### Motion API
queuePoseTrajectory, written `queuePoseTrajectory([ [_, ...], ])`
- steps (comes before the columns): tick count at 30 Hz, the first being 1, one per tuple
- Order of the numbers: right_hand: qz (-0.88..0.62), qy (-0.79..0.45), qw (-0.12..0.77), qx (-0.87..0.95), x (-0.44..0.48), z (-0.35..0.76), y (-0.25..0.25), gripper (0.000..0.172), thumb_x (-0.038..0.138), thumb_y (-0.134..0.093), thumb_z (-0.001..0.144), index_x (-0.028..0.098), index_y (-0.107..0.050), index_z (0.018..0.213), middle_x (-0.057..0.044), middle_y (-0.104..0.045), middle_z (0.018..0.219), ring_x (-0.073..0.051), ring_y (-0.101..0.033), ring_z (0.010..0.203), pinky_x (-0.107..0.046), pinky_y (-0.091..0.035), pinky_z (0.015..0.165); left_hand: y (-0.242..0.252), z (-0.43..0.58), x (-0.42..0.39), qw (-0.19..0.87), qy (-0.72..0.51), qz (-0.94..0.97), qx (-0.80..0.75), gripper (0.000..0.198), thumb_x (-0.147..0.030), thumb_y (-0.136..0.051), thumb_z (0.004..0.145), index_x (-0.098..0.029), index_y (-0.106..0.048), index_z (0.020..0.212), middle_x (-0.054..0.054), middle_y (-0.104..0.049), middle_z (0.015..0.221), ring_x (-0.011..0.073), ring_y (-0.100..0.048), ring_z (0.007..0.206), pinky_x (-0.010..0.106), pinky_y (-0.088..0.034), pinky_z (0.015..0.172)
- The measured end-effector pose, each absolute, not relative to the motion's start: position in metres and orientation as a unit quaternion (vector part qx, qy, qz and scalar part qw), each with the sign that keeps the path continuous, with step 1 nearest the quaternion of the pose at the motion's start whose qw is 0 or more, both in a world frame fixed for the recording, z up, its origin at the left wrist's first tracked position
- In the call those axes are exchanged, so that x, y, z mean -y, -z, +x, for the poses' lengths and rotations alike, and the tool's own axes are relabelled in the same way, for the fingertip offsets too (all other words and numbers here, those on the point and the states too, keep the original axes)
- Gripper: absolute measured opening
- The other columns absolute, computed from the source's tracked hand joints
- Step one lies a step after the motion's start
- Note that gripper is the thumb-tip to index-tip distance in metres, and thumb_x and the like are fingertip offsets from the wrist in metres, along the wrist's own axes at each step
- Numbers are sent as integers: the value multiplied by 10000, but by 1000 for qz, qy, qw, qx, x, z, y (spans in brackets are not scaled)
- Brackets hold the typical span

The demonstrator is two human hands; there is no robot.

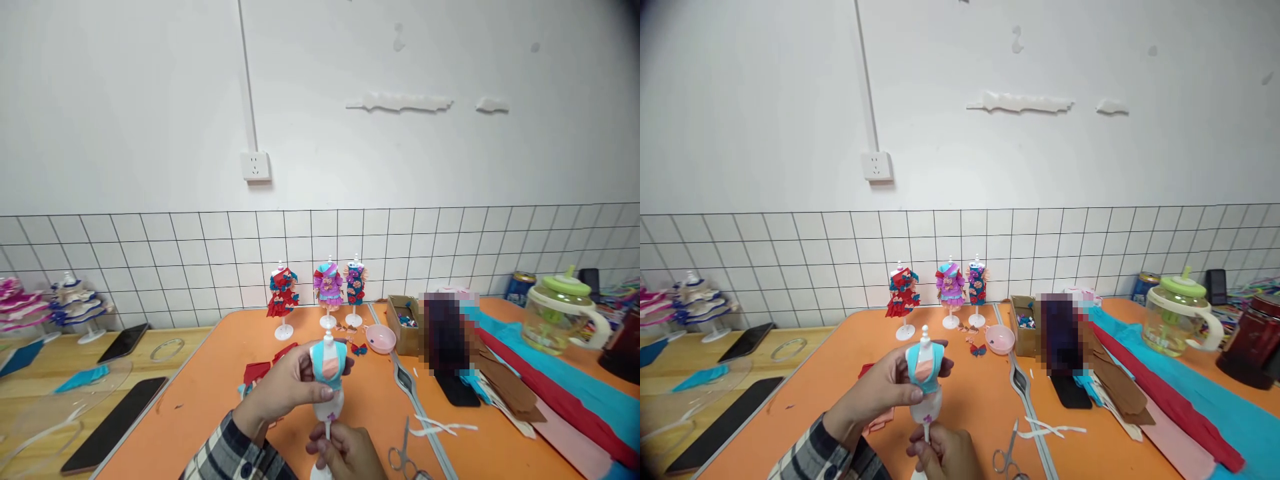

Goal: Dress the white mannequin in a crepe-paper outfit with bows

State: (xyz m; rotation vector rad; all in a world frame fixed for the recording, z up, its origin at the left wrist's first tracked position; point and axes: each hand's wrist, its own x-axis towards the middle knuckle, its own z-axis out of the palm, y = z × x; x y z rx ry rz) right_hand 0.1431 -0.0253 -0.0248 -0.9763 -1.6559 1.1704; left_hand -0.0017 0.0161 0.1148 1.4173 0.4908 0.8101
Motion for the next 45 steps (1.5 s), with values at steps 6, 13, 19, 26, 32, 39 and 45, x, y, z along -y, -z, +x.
queuePoseTrajectory([
  [6, -400, -457, 428, 670, 26, 142, 32, 595, 668, -489, 846, 136, -695, 1015, -140, -757, 862, -225, -728, 688, -269, -539, 612, -119, 9, -7, 638, -368, 626, -256, 649, -232, -841, 655, -175, -571, 1241, 57, -695, 958, 218, -637, 955, 331, -481, 822],
  [13, -412, -414, 455, 672, 23, 151, 33, 592, 661, -448, 873, 147, -705, 1013, -125, -750, 798, -216, -720, 672, -253, -526, 593, -114, 13, -7, 622, -373, 657, -206, 744, -230, -873, 597, -188, -536, 1259, 82, -649, 1098, 213, -620, 967, 315, -477, 803],
  [19, -428, -383, 438, 691, 23, 154, 33, 433, 511, -493, 903, 171, -712, 1058, -118, -757, 890, -223, -724, 749, -261, -535, 654, -114, 11, -4, 629, -372, 643, -228, 746, -208, -817, 679, -169, -468, 1337, 77, -690, 959, 223, -649, 947, 334, -494, 794],
  [26, -420, -338, 360, 761, 20, 163, 16, 257, 261, -504, 885, 200, -716, 1018, -67, -751, 976, -205, -709, 887, -247, -505, 757, -105, 5, -9, 645, -380, 618, -238, 771, -167, -838, 632, -199, -483, 1315, 47, -671, 937, 215, -657, 909, 313, -505, 755],
  [32, -401, -367, 298, 785, 16, 172, 15, 238, 141, -542, 797, 214, -695, 964, -16, -741, 933, -171, -688, 862, -213, -461, 737, -84, 3, -9, 582, -392, 670, -241, 612, -251, -833, 666, -162, -572, 1212, 66, -673, 960, 213, -648, 863, 365, -501, 848],
  [39, -443, -300, 345, 771, -20, 167, 23, 154, 165, -492, 847, 185, -631, 909, -37, -714, 832, -178, -657, 757, -239, -423, 657, -25, -15, -13, 410, -437, 712, -367, 700, -267, -700, 782, -233, -407, 1417, 130, -518, 1399, 284, -477, 1290, 437, -360, 1093],
  [45, -456, -292, 373, 754, -57, 169, 19, 193, 157, -456, 868, 188, -598, 995, -65, -729, 963, -187, -679, 885, -260, -470, 744, 12, -45, -13, 292, -351, 756, -469, 354, -237, -582, 843, -255, -608, 1196, 84, -706, 1126, 262, -626, 1099, 435, -454, 1012],
])
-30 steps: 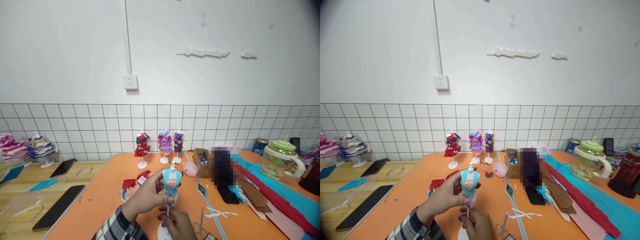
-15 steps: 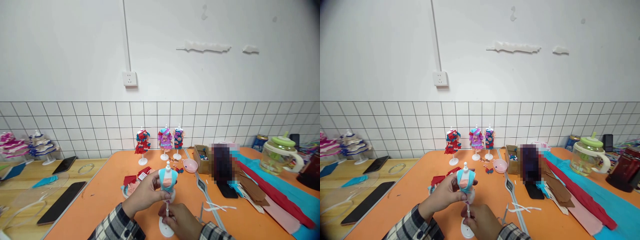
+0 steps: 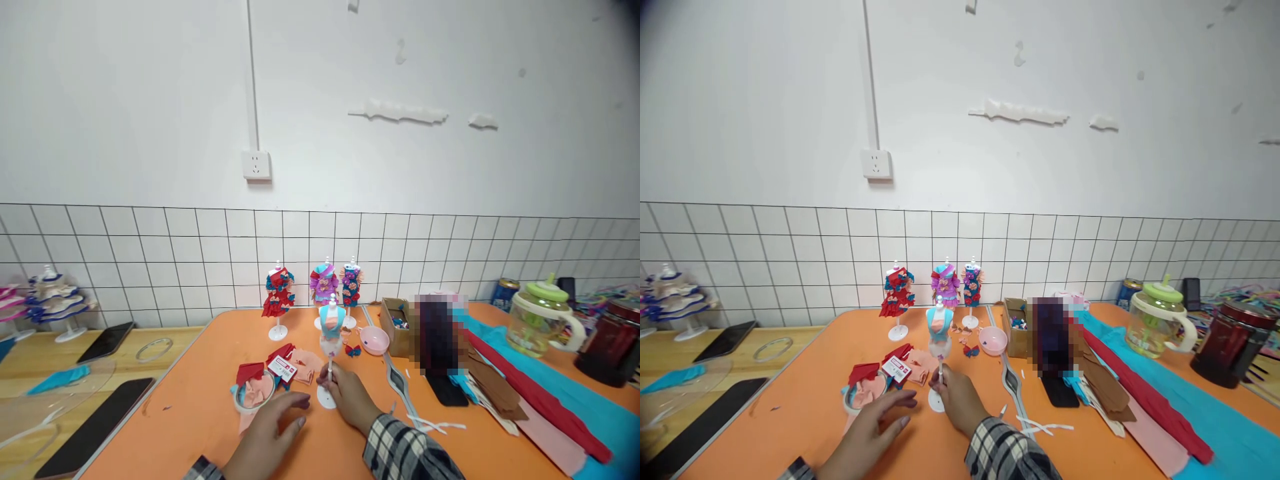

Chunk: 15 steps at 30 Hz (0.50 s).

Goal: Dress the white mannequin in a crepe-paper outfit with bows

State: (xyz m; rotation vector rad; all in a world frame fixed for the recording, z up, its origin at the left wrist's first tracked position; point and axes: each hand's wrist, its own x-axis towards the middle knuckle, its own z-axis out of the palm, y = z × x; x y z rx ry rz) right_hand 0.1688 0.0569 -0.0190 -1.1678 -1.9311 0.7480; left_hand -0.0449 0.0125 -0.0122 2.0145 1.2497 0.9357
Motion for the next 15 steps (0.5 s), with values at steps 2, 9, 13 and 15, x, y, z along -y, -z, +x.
queuePoseTrajectory([
  [2, -459, -294, 380, 748, -62, 168, 22, 233, 162, -450, 873, 184, -590, 1058, -78, -731, 978, -196, -685, 904, -278, -481, 765, 16, -47, -9, 249, -340, 784, -456, 276, -231, -576, 843, -264, -654, 1106, 72, -709, 1113, 253, -633, 1073, 407, -479, 987],
  [9, -461, -289, 407, 734, -63, 167, 36, 531, 168, -449, 865, 155, -400, 1394, -137, -631, 1239, -210, -595, 1144, -346, -439, 973, 22, -39, -2, 189, -281, 850, -404, 283, -162, -577, 818, -273, -687, 1055, 63, -688, 1128, 230, -601, 1122, 353, -480, 980],
  [13, -471, -272, 420, 727, -62, 168, 40, 606, 172, -519, 805, 139, -407, 1399, -143, -577, 1312, -233, -526, 1231, -379, -387, 1047, 21, -39, -1, 188, -270, 851, -409, 288, -141, -575, 811, -263, -689, 1045, 65, -687, 1115, 226, -600, 1118, 352, -475, 979],
  [15, -471, -264, 429, 724, -60, 168, 41, 640, 163, -552, 765, 143, -423, 1392, -134, -558, 1336, -240, -498, 1260, -388, -367, 1071, 20, -39, -1, 186, -268, 852, -409, 280, -140, -573, 812, -255, -691, 1038, 69, -690, 1101, 226, -604, 1105, 354, -476, 972],
])
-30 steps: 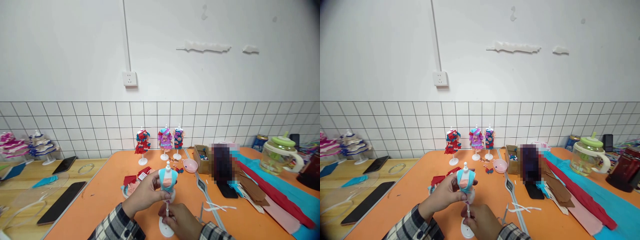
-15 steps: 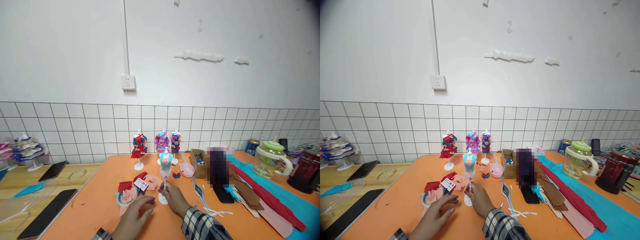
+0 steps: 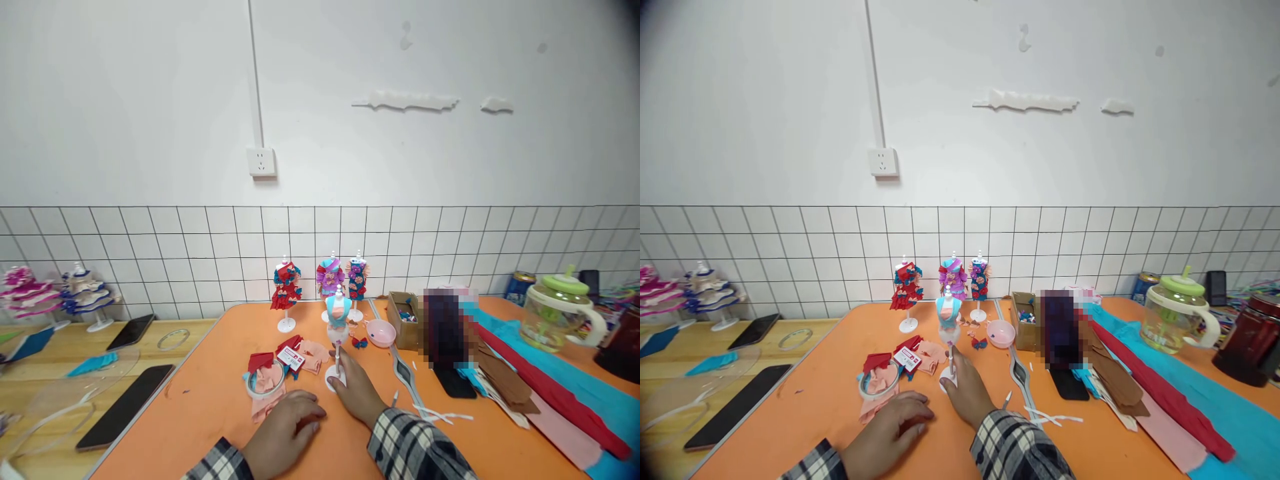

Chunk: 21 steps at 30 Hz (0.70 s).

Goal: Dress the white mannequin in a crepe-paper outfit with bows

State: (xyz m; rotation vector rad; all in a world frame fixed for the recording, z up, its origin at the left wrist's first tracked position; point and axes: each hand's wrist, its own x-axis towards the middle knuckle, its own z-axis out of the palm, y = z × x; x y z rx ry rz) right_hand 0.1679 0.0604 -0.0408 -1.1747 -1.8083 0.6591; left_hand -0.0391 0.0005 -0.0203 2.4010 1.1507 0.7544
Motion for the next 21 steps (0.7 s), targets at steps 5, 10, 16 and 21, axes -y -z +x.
queuePoseTrajectory([
  [5, -471, -236, 479, 702, -56, 176, 34, 529, 185, -526, 789, 156, -498, 1317, -129, -591, 1284, -247, -523, 1214, -402, -376, 1050, 19, -40, 0, 183, -263, 854, -411, 253, -150, -574, 820, -241, -697, 1021, 72, -697, 1071, 226, -610, 1087, 350, -481, 955],
  [10, -496, -225, 549, 634, -49, 193, 17, 310, 271, -444, 872, 160, -559, 1138, -104, -678, 1002, -226, -627, 937, -374, -470, 860, 12, -42, 0, 182, -258, 856, -409, 250, -155, -567, 831, -244, -699, 1023, 61, -703, 1055, 220, -606, 1086, 343, -480, 953],
  [16, -503, -236, 602, 573, -28, 217, -4, 313, 393, -420, 906, 158, -596, 1016, -26, -615, 696, -175, -597, 694, -280, -455, 649, 9, -49, -2, 176, -266, 857, -405, 224, -203, -542, 868, -232, -692, 1031, 68, -703, 1062, 210, -620, 1048, 343, -492, 934],
  [21, -515, -231, 603, 563, -8, 246, -10, 316, 426, -464, 894, 162, -623, 965, 38, -470, 542, -128, -443, 496, -248, -338, 492, 8, -50, -1, 172, -258, 863, -399, 230, -221, -525, 895, -229, -695, 1049, 72, -705, 1071, 214, -612, 1063, 360, -475, 951],
])
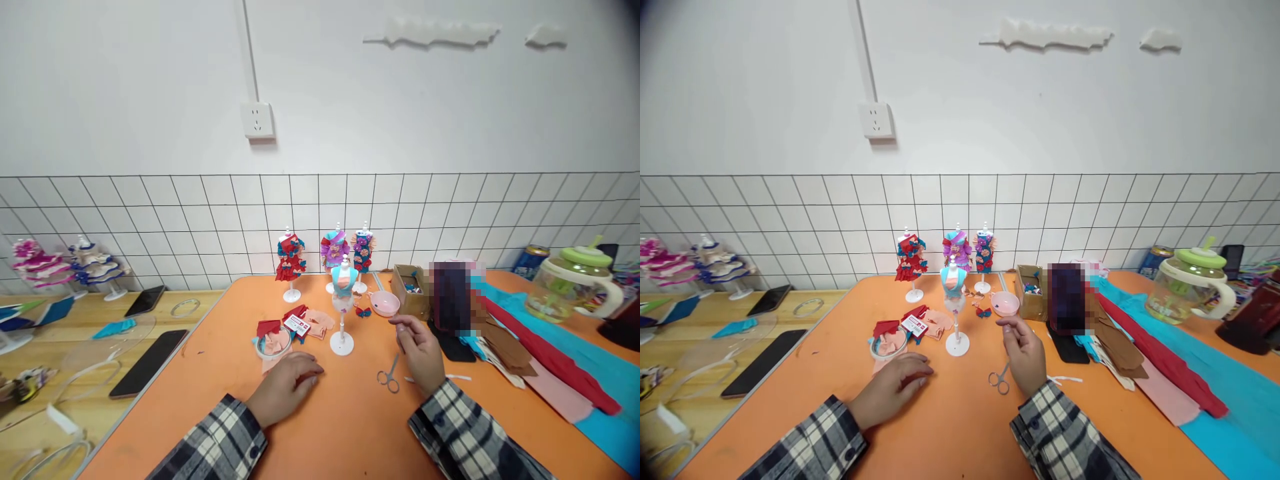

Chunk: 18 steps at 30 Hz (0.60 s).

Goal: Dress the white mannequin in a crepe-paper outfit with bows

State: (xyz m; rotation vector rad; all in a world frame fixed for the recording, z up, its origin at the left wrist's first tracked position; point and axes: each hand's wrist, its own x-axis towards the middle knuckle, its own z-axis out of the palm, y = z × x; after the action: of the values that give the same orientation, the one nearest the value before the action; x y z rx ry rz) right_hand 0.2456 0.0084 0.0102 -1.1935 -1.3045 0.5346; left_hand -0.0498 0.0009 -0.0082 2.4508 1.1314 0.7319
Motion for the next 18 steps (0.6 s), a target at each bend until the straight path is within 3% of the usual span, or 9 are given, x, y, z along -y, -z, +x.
queuePoseTrajectory([
  [3, -538, -200, 556, 601, 4, 254, -4, 313, 431, -464, 894, 185, -656, 906, 25, -494, 524, -132, -423, 457, -261, -306, 465, 1, -52, 3, 167, -237, 879, -379, 248, -213, -503, 912, -232, -689, 1075, 73, -707, 1064, 225, -596, 1079, 373, -463, 955],
  [6, -529, -197, 453, 690, 15, 248, 4, 308, 387, -432, 910, 219, -690, 886, 9, -551, 523, -151, -479, 452, -272, -349, 480, -9, -64, 3, 149, -223, 885, -380, 255, -200, -481, 925, -236, -688, 1071, 74, -705, 1038, 224, -596, 1040, 382, -455, 944],
  [10, -440, -195, 322, 815, 25, 232, 13, 264, 275, -466, 903, 287, -724, 953, -23, -729, 767, -190, -657, 659, -289, -459, 645, -18, -95, -5, 100, -216, 860, -451, 234, -191, -491, 922, -240, -700, 1014, 66, -700, 1014, 223, -599, 987, 369, -462, 891],
  [18, -356, -239, 242, 870, 16, 228, 32, 289, 192, -548, 851, 367, -736, 985, 12, -771, 842, -179, -718, 678, -238, -509, 610, -22, -133, -16, 60, -185, 796, -573, 244, -186, -527, 889, -244, -712, 1037, 77, -695, 1039, 251, -598, 1001, 369, -457, 867],
])
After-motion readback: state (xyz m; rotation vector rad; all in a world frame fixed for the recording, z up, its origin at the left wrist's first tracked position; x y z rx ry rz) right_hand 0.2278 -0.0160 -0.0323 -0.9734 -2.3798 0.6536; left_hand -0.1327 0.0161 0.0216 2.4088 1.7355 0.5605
